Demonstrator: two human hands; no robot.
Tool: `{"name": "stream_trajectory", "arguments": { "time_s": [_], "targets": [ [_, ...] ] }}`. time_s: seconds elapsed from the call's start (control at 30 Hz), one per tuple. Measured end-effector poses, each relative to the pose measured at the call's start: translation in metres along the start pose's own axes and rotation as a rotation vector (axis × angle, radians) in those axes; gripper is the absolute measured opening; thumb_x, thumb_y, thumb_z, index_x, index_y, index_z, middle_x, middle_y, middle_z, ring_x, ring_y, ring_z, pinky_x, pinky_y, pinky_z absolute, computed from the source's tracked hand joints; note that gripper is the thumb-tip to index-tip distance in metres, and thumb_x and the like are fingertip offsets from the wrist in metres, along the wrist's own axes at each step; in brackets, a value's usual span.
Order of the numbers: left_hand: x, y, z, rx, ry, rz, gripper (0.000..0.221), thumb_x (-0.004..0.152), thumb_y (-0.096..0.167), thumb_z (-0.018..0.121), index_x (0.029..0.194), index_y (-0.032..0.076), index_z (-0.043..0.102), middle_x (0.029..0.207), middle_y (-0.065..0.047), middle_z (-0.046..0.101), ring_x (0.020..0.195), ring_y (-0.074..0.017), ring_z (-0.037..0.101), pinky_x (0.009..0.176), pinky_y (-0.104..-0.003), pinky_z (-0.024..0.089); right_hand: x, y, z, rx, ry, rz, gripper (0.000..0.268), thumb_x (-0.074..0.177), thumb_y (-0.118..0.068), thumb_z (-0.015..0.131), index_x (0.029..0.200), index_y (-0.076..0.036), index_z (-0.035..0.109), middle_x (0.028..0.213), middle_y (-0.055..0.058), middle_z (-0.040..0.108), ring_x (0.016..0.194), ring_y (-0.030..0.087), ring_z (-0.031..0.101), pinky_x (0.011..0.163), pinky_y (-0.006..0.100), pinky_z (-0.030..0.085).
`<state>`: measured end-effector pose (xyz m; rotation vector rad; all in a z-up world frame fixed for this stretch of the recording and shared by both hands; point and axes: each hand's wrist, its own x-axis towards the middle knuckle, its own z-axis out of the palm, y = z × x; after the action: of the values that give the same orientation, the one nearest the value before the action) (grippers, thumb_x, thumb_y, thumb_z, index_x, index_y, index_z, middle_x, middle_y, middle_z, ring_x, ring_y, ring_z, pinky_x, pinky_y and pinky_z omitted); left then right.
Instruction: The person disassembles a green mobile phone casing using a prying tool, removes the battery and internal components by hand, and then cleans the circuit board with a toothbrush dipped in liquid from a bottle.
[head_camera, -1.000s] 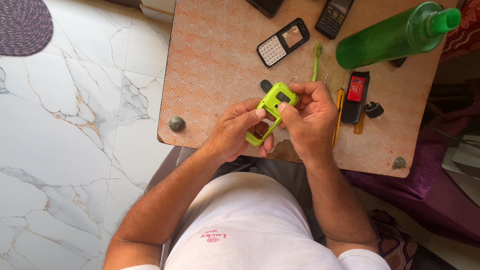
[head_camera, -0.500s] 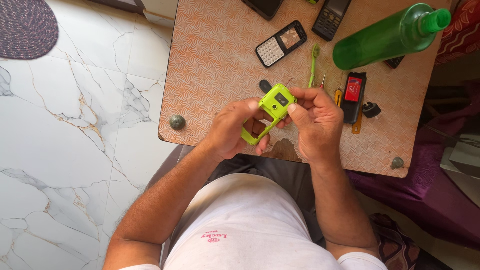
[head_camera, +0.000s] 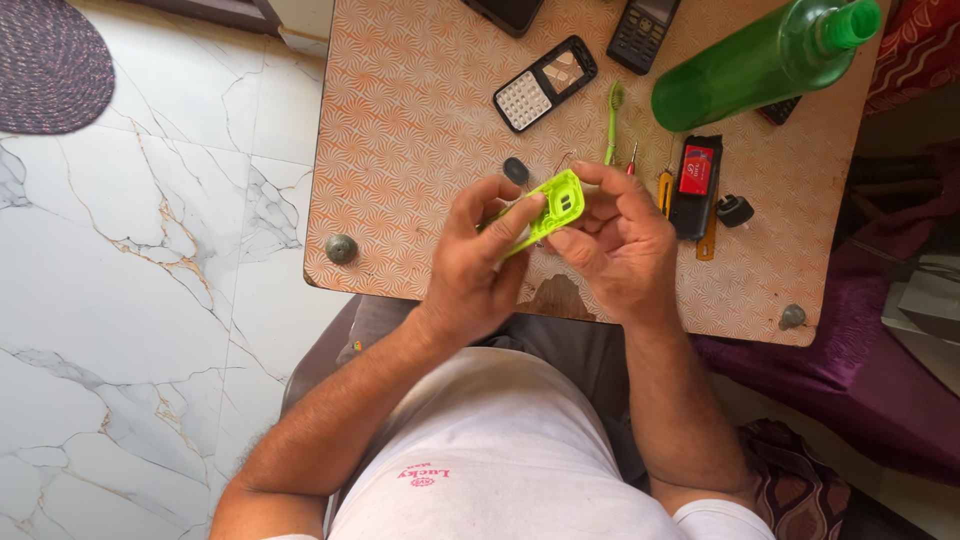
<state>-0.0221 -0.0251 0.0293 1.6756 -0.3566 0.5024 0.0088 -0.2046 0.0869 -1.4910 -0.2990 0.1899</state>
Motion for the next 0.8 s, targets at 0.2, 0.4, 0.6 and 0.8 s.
{"name": "stream_trajectory", "arguments": {
  "time_s": [0.2, 0.4, 0.6, 0.8],
  "targets": [
    [0.002, 0.01, 0.0, 0.061, -0.029, 0.089, 0.061, 0.09, -0.003, 0.076, 0.144, 0.01, 0.052, 0.136, -0.017, 0.053, 0.116, -0.0292, 0.064, 0.097, -0.038, 0.059, 0.001, 0.004, -0.014, -0.108, 0.054, 0.029, 0.037, 0.097, 0.009, 0.061, 0.134, 0.01, 0.056, 0.114, 0.018, 0.073, 0.099, 0.019, 0.074, 0.087, 0.036, 0.066],
    [0.005, -0.001, -0.005, -0.38, -0.198, -0.342, 0.044, 0.105, 0.003, 0.059, 0.147, 0.002, 0.044, 0.105, -0.008, 0.074, 0.076, -0.0108, 0.071, 0.067, -0.025, 0.059, 0.0, 0.012, -0.015, -0.021, 0.13, 0.06, 0.04, 0.095, 0.009, 0.062, 0.134, 0.01, 0.056, 0.108, 0.019, 0.074, 0.09, 0.019, 0.075, 0.077, 0.034, 0.066],
    [0.009, -0.006, -0.008, -0.552, -0.203, -0.402, 0.033, 0.108, 0.004, 0.055, 0.141, -0.002, 0.054, 0.102, -0.007, 0.074, 0.079, -0.0078, 0.068, 0.067, -0.022, 0.059, 0.001, 0.007, -0.013, -0.04, 0.133, 0.062, 0.039, 0.094, 0.009, 0.063, 0.133, 0.012, 0.056, 0.108, 0.02, 0.074, 0.089, 0.02, 0.075, 0.075, 0.034, 0.066],
    [0.008, -0.007, -0.008, -0.596, -0.171, -0.417, 0.033, 0.108, 0.003, 0.053, 0.14, -0.003, 0.053, 0.103, -0.008, 0.073, 0.085, -0.0077, 0.068, 0.067, -0.022, 0.059, 0.004, 0.01, -0.012, -0.04, 0.13, 0.077, 0.039, 0.094, 0.009, 0.065, 0.132, 0.012, 0.057, 0.108, 0.02, 0.074, 0.089, 0.019, 0.075, 0.074, 0.034, 0.066]
  ]
}}
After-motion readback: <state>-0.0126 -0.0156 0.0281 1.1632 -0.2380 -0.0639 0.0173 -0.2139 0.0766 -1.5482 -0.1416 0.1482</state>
